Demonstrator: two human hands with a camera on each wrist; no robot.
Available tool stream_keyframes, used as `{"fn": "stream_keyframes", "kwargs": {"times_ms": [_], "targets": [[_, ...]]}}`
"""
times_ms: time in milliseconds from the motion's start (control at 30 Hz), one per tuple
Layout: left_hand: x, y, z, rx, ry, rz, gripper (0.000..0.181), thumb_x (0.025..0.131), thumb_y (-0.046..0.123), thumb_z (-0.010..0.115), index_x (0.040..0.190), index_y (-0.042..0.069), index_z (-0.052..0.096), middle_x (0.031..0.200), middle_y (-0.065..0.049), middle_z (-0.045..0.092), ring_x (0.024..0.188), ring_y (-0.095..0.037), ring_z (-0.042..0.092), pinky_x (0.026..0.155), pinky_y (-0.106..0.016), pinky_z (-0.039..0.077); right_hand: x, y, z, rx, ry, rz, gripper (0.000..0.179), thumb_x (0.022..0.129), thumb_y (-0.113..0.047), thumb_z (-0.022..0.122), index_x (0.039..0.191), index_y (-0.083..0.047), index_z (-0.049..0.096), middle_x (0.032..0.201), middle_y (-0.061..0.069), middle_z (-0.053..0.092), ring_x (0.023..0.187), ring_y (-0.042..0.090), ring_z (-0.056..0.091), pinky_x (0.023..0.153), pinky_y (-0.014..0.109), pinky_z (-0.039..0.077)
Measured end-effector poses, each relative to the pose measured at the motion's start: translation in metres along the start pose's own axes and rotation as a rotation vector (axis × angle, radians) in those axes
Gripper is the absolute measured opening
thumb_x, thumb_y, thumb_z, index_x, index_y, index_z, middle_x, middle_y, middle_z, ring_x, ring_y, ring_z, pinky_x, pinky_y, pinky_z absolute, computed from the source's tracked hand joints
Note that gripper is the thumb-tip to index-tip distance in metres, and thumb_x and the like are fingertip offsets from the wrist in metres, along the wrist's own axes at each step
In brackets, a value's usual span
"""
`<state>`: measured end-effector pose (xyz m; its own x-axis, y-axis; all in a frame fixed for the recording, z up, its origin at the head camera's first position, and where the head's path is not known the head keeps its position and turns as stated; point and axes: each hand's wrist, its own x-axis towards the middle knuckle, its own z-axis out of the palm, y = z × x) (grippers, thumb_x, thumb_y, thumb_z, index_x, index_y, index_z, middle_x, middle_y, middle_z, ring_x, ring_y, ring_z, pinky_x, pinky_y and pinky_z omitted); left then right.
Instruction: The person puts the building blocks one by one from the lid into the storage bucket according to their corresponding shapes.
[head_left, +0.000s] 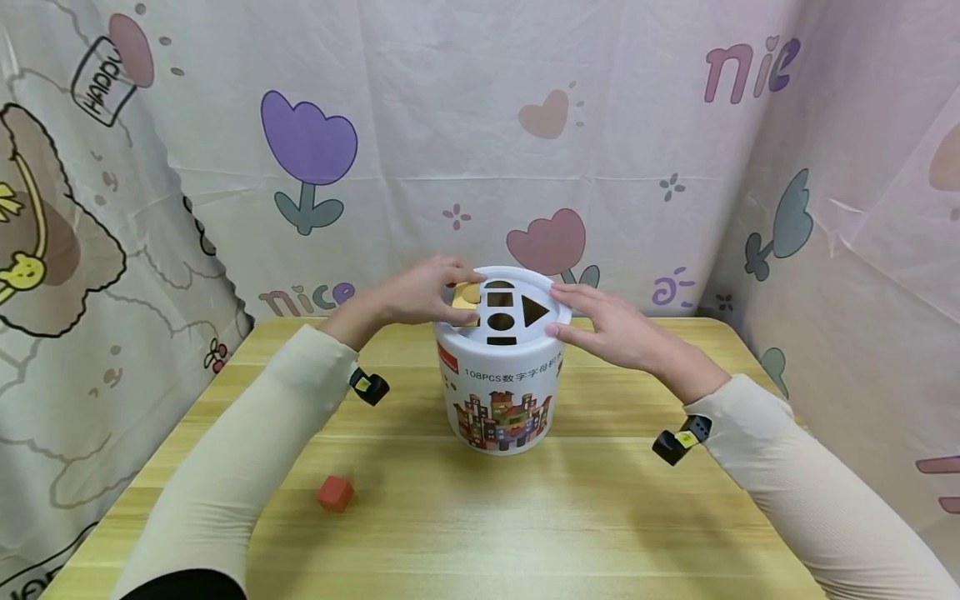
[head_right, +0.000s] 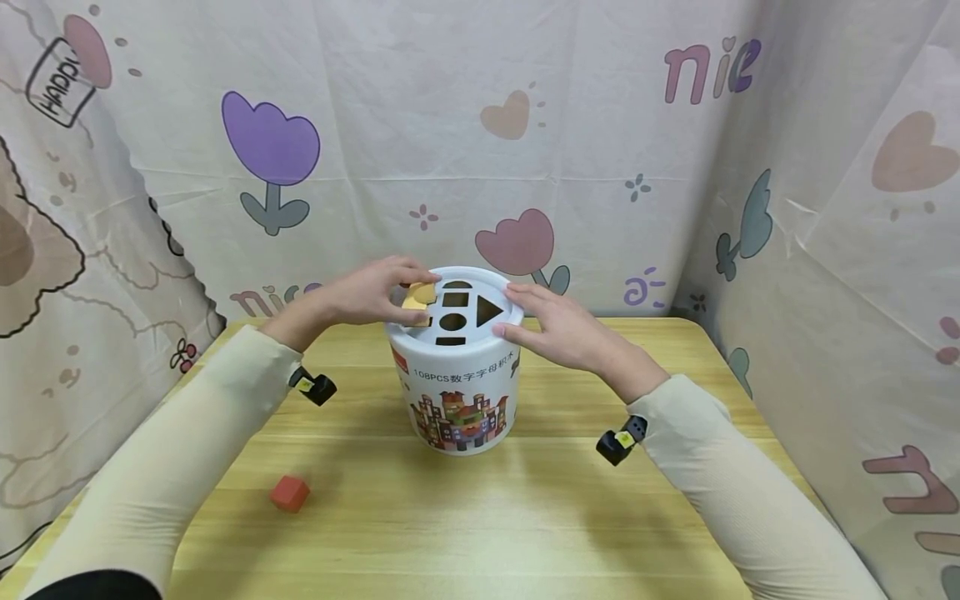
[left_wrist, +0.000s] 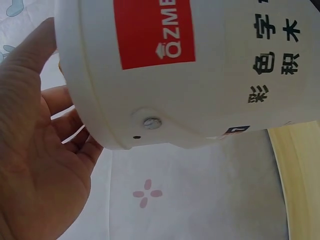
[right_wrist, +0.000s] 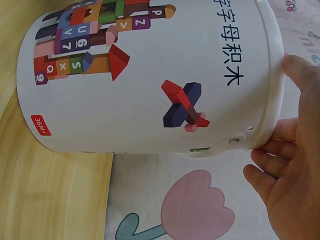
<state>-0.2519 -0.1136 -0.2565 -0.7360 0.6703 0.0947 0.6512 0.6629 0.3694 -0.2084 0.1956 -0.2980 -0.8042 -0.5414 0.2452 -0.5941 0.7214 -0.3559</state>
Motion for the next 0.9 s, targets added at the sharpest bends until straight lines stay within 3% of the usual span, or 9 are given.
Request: {"fn": "stream_keyframes", "kwargs": {"times_ms": [233,533,900], "targets": [[-0.001,-0.001,0.000,0.029,-0.045,-0.026,0.069,0.084,0.041,0.075,0.142,0.011,0.053,0.139,-0.012,0.050,0.121,-0.028,0.043,0.099,-0.050,0.042,0.000,-0.001,0.000,0.010,0.002,0.000,0.074,0.096,-0.056,0.053,0.152,-0.011,0.037,0.155,0.010,0.034,0.141,0.034,0.031,0.112,0.057,0.026],[0.000,0.002,-0.005,0.078,-0.105,-0.008,0.071,0.084,0.042,0.076,0.142,0.010,0.053,0.143,-0.014,0.048,0.130,-0.031,0.040,0.109,-0.052,0.034,-0.001,-0.002,0.000,0.009,-0.001,0.004,0.074,0.096,-0.056,0.052,0.152,-0.011,0.036,0.156,0.010,0.033,0.141,0.035,0.030,0.112,0.058,0.026],[-0.010,0.001,-0.007,-0.002,-0.033,-0.003,0.068,0.083,0.038,0.078,0.140,0.009,0.054,0.139,-0.011,0.051,0.127,-0.029,0.045,0.106,-0.051,0.038,-0.003,-0.003,0.000,0.011,0.003,0.015,0.074,0.096,-0.057,0.051,0.152,-0.012,0.036,0.157,0.008,0.032,0.141,0.034,0.030,0.113,0.057,0.026]]}}
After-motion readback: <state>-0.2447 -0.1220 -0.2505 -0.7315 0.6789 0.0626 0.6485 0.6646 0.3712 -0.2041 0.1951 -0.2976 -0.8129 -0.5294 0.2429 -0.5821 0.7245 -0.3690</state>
